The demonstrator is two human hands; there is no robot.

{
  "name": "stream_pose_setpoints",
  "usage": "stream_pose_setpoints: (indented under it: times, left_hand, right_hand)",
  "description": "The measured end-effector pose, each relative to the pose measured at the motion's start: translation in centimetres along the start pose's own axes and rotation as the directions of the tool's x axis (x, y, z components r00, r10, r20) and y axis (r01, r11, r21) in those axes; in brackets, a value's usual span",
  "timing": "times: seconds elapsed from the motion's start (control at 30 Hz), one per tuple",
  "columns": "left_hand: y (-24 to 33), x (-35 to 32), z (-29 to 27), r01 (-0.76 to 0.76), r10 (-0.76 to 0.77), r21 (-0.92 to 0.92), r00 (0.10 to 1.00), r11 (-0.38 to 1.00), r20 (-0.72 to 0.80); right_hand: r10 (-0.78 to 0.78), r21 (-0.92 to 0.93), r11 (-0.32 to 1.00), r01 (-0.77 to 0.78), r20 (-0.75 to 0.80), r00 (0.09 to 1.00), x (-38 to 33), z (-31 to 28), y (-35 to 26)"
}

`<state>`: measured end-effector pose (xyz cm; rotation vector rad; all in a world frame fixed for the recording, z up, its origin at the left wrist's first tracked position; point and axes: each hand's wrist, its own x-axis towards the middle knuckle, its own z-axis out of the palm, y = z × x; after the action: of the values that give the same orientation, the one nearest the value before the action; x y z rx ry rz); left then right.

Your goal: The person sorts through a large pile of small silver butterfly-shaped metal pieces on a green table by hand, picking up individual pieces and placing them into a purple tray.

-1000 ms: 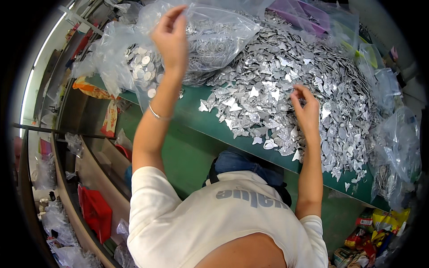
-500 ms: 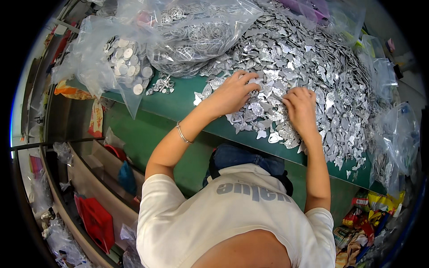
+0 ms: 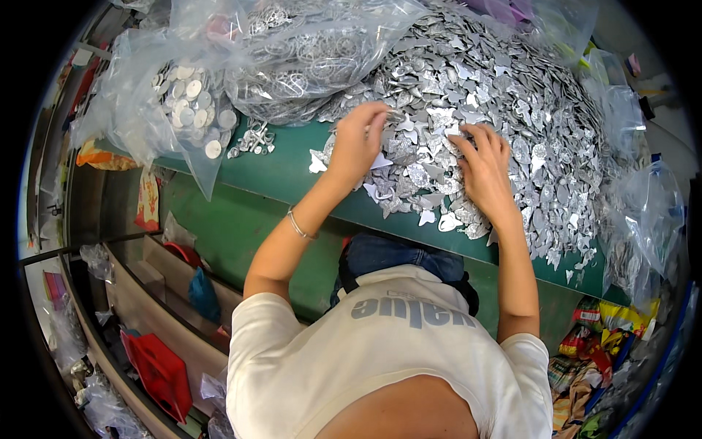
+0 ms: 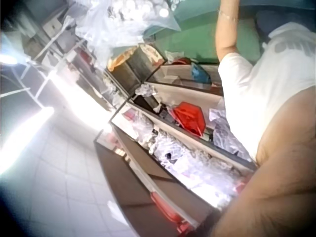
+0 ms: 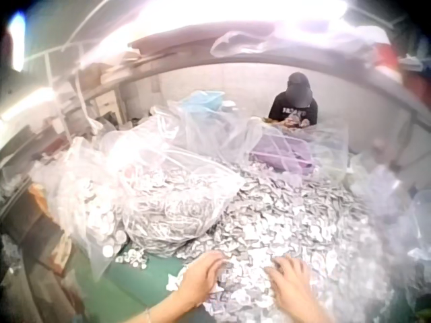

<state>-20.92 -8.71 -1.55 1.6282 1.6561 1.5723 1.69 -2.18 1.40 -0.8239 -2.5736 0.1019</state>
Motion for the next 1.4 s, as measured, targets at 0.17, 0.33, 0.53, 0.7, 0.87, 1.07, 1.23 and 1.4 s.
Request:
stream_pose_setpoints:
  times: [0.17, 0.33, 0.53, 0.7, 0.87, 1.07, 1.23, 1.4]
  left_hand:
    - [2.2, -0.9, -1.0, 0.434, -0.541, -0.827, 0.818, 0.358, 0.195]
    - [1.7, -3.3, -1.0, 0.44, -0.526, -0.881, 0.799, 0.177, 0.293]
    - [5.2, -5.0, 1.7, 0.19, -0.199, 0.141, 0.979, 0.972, 0.054]
    - [2.3, -4.3, 2.6, 0.012, 0.001, 0.413, 1.0, 0.91, -0.031]
    - [2.8, -2.7, 2.0, 0.218, -0.135, 0.394, 0.965, 0.893, -0.227]
    - [5.2, -4.7, 3.7, 0.161, -0.164, 0.245, 0.986, 0.956, -0.007]
    - [5.5, -4.0, 5.3, 0.069, -0.096, 0.22, 0.988, 0.973, 0.117]
    - [6.3, 0.3, 9.8, -0.304, 0.101, 0.444, 0.9, 0.843, 0.424]
  right_hand:
    - [0.042, 0.03, 0.999, -0.038, -0.129, 0.991, -0.1, 0.0, 1.9]
    - [0.223, 0.004, 0.973, -0.229, -0.245, 0.944, -1.5, -1.0, 3.3]
    - [0.328, 0.142, 0.941, -0.308, -0.143, 0.934, -3.6, -2.9, 2.5]
    - [0.367, 0.172, 0.924, -0.343, -0.141, 0.919, -4.5, -3.6, 2.2]
    - [0.327, 0.12, 0.944, -0.307, -0.214, 0.92, -3.3, -2.7, 3.3]
    - [0.344, -0.041, 0.932, -0.359, -0.205, 0.916, -1.4, -0.8, 3.1]
    - [0.522, 0.13, 0.853, -0.506, -0.27, 0.809, -3.8, -2.2, 5.5]
    - [0.657, 0.175, 0.754, -0.633, -0.222, 0.721, -5.5, -3.3, 6.5]
